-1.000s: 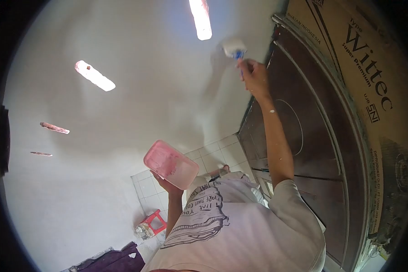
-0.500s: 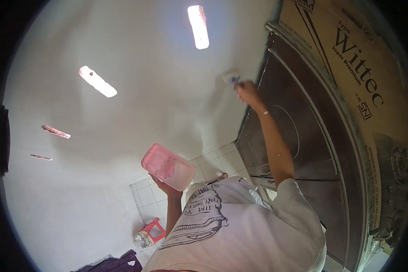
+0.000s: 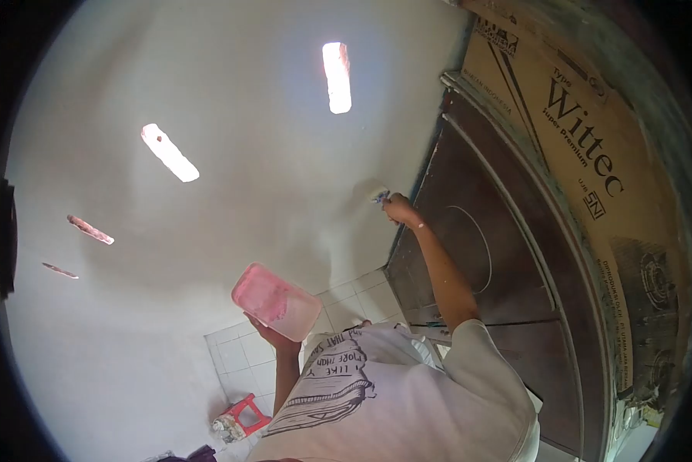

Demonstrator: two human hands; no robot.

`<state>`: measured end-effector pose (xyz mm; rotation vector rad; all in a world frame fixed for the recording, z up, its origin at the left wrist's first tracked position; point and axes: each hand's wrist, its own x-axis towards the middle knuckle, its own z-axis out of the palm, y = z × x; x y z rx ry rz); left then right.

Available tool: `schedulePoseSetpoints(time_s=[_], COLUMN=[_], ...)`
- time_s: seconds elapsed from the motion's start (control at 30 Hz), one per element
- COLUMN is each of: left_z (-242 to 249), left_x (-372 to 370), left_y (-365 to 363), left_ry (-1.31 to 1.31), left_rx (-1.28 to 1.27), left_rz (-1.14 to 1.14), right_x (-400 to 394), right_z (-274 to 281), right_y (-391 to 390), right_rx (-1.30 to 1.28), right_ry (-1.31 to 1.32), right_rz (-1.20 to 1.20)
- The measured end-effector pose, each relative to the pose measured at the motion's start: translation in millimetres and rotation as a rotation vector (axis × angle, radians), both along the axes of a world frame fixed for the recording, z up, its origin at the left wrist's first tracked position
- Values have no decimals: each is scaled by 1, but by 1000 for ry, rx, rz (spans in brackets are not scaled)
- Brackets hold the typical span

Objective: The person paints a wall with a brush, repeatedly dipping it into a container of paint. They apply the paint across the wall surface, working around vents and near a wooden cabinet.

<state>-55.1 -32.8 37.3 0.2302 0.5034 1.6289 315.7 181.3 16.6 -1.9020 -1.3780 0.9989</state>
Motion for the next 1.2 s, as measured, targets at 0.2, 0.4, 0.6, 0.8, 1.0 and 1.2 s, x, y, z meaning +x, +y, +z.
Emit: schedulePoseSetpoints(time_s=[0.2,0.4,0.6,0.8,1.0,1.2], left_z=[-6,4,4,10,0,-6], left_x=[-5,2,-1,-1,0,-3], left_y=[1,5,3,-4,-4,-7], left_ry=[51,66,59,32,30,35], left_rx=[-37,-42,-56,-99,-16,-56], left_rz=[-23,-37,-16,-40,-16,7], right_x=[-20,-33,-24,-64,-78,-59], right_z=[192,129,34,200,85,72], right_y=[-15,-2,-5,-37,14,-16], right_rx=[292,547,45,340,646,-16], right_ry=[179,-149,-57,111,-380,-44], right_rz=[-44,-84,-62,-24,-94,91])
